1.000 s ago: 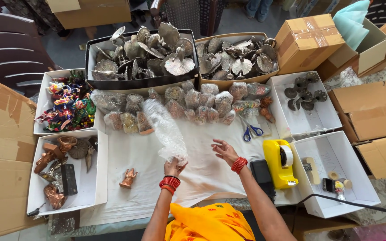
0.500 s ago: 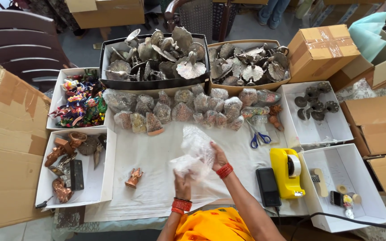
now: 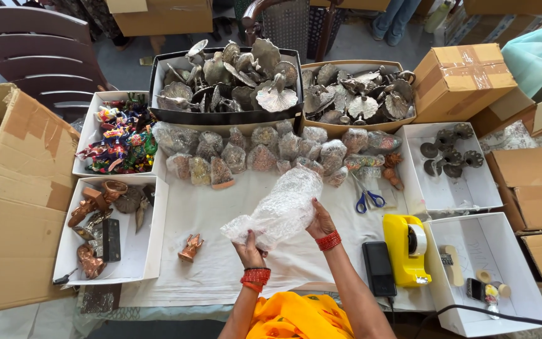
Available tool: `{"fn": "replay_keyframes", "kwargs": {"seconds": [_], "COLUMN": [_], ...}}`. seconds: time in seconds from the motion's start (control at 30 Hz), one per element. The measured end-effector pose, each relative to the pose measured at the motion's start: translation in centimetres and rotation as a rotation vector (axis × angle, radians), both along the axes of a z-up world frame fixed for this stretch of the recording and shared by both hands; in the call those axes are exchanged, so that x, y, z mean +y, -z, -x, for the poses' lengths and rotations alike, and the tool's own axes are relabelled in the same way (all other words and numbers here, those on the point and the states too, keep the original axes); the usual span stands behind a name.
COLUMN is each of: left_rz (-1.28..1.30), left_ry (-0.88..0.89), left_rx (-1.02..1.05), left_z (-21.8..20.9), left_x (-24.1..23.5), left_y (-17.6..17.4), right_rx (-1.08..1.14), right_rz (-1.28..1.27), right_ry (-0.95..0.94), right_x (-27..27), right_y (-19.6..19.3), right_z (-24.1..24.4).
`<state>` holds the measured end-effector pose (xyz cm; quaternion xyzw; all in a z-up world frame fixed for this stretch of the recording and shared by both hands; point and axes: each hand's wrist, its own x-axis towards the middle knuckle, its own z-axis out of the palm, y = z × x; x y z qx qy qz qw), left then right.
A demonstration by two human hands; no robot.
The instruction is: The person cuts a piece of bubble wrap with scissors, then wraps a small copper-colored decorative item in the bubble wrap. They secure the wrapped item with a piece of tape from a yellow tape dispenser.
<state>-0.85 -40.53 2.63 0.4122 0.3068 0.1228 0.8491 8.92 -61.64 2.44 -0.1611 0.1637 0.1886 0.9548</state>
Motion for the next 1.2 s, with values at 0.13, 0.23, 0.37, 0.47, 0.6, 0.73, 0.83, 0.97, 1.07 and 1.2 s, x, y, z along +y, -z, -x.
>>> {"fn": "replay_keyframes", "kwargs": {"seconds": [0.13, 0.23, 0.37, 0.47, 0.6, 0.73, 0.83, 0.97, 1.07, 1.2], "left_rz": [-0.068, -0.119, -0.189, -0.227, -0.205, -0.026, 0.227, 0.293, 0.120, -0.263], "left_ry": [-0.004, 0.009, -0.041, -0.078, -0.122, -0.115, -0.001, 0.191, 0.286, 0.371], "left_rx": [0.062, 0.091, 0.035, 0.022, 0.015, 0.033, 0.055, 0.096, 0.196, 0.401], "left_z": [-1.3, -2.1, -3.5, -5.2, -8.6, -9.6, -9.1, -8.7, -7.9, -5.6], "left_x": [0.5, 0.9, 1.7, 2.8, 5.6, 6.1, 5.2, 3.3, 2.6, 2.1], "left_y": [-1.5, -1.1, 1.8, 2.1, 8.6, 8.6, 6.3, 7.5, 8.6, 10.5], "right_rx": [0.047, 0.043, 0.026, -0.007, -0.352, -0.342, -0.396, -0.079, 0.030, -0.034], "right_rz": [0.052, 0.006, 0.261, 0.588, 0.968, 1.136, 1.021, 1.017, 1.026, 1.247], "right_ry": [-0.112, -0.098, 0.146, 0.161, -0.080, -0.029, 0.107, 0.016, -0.048, -0.105], "right_x": [-1.5, -1.3, -3.0, -4.5, -4.6, -5.1, -4.5, -2.8, -2.0, -3.2], "right_y": [4.2, 2.3, 4.9, 8.2, 2.0, 3.4, 5.1, 5.9, 4.9, 7.5], "right_z": [-0.1, -0.5, -1.7, -1.8, -0.2, 0.4, 1.3, 3.2, 4.6, 6.0]}}
